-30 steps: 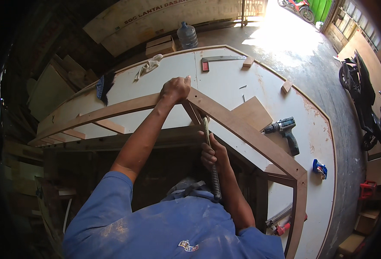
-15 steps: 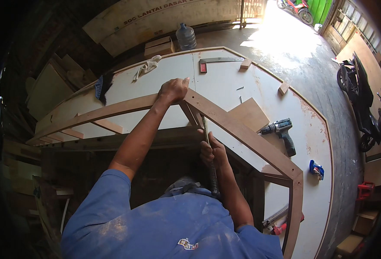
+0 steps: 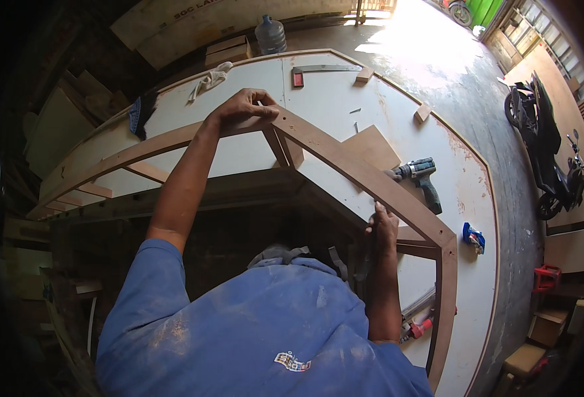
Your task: The person aligns wooden frame pieces by hand, fastens them with a pneumatic nail gun, and secures the wooden joints using a hammer.
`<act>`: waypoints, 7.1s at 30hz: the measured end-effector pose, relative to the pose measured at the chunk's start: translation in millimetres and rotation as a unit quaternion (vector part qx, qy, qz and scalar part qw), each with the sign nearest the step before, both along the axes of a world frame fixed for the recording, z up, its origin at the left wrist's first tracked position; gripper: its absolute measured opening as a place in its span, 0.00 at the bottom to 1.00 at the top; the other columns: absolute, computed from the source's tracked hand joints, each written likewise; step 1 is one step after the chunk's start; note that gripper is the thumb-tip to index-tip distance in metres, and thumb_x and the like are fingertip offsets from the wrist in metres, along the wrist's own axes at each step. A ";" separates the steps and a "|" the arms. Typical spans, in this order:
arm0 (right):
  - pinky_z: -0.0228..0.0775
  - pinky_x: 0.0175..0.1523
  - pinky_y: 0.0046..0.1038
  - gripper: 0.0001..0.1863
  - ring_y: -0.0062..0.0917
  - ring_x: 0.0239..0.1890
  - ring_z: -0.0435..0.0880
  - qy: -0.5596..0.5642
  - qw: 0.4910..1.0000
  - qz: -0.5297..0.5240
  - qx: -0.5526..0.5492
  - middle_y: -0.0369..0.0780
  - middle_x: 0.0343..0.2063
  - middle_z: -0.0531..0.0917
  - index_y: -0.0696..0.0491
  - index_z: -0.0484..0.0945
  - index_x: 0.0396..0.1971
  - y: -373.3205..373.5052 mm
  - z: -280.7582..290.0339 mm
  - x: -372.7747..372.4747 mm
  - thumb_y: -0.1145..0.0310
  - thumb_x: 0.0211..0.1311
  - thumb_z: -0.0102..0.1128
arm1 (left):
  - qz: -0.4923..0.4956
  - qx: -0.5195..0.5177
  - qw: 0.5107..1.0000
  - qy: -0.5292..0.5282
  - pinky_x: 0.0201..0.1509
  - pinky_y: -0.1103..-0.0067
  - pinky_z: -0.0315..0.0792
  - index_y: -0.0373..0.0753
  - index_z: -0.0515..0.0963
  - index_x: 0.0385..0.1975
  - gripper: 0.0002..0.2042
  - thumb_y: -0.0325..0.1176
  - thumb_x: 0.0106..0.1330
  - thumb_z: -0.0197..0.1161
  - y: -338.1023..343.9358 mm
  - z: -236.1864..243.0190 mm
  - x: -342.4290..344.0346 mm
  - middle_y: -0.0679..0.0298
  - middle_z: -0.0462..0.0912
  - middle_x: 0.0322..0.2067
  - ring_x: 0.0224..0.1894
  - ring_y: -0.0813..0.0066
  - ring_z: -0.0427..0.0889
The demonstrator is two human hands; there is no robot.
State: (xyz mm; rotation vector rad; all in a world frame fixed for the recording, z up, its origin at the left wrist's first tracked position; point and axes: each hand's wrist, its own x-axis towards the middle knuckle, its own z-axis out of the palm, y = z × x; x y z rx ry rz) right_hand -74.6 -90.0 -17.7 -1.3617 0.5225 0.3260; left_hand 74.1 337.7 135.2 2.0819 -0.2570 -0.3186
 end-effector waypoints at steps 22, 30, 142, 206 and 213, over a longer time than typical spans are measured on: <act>0.75 0.50 0.40 0.24 0.41 0.43 0.82 -0.055 0.809 -0.204 -0.548 0.48 0.41 0.80 0.58 0.76 0.49 -93.2 -128.3 94.5 0.67 0.52 0.71 | 0.234 0.045 0.911 -0.335 0.40 0.68 0.74 0.35 0.77 0.33 0.04 0.28 0.64 0.62 -111.3 -78.1 -139.6 0.52 0.79 0.32 0.33 0.56 0.78; 0.76 0.48 0.38 0.28 0.39 0.44 0.84 -0.040 0.936 -0.103 -0.334 0.51 0.42 0.82 0.62 0.76 0.44 2.1 -91.8 106.8 0.58 0.50 0.75 | 0.302 -0.298 0.833 0.356 0.64 0.61 0.71 0.30 0.63 0.66 0.28 0.38 0.70 0.59 -75.0 -255.0 -128.8 0.47 0.67 0.65 0.65 0.53 0.70; 0.74 0.33 0.44 0.09 0.49 0.32 0.84 -0.433 0.674 0.347 -0.487 0.48 0.26 0.82 0.49 0.74 0.43 106.6 22.4 63.5 0.70 0.62 0.55 | 0.235 0.082 0.955 -0.161 0.57 0.61 0.72 0.45 0.82 0.49 0.15 0.45 0.70 0.57 -186.5 -381.8 -108.5 0.53 0.83 0.45 0.50 0.55 0.80; 0.62 0.14 0.26 0.28 0.19 0.09 0.68 -0.013 0.964 -0.236 0.118 0.37 0.14 0.73 0.52 0.57 0.72 297.2 -52.0 -52.1 0.60 0.77 0.43 | -0.318 0.638 0.701 -0.032 0.63 0.66 0.71 0.36 0.82 0.51 0.17 0.30 0.65 0.54 -125.7 -212.7 64.2 0.49 0.78 0.58 0.61 0.54 0.77; 0.61 0.13 0.24 0.27 0.17 0.08 0.67 -0.009 0.952 -0.273 0.138 0.36 0.14 0.73 0.53 0.58 0.71 296.5 -57.6 -54.1 0.60 0.77 0.42 | -0.315 0.634 0.706 -0.020 0.62 0.65 0.73 0.37 0.82 0.50 0.17 0.31 0.65 0.55 -123.0 -221.4 72.1 0.50 0.79 0.57 0.60 0.54 0.78</act>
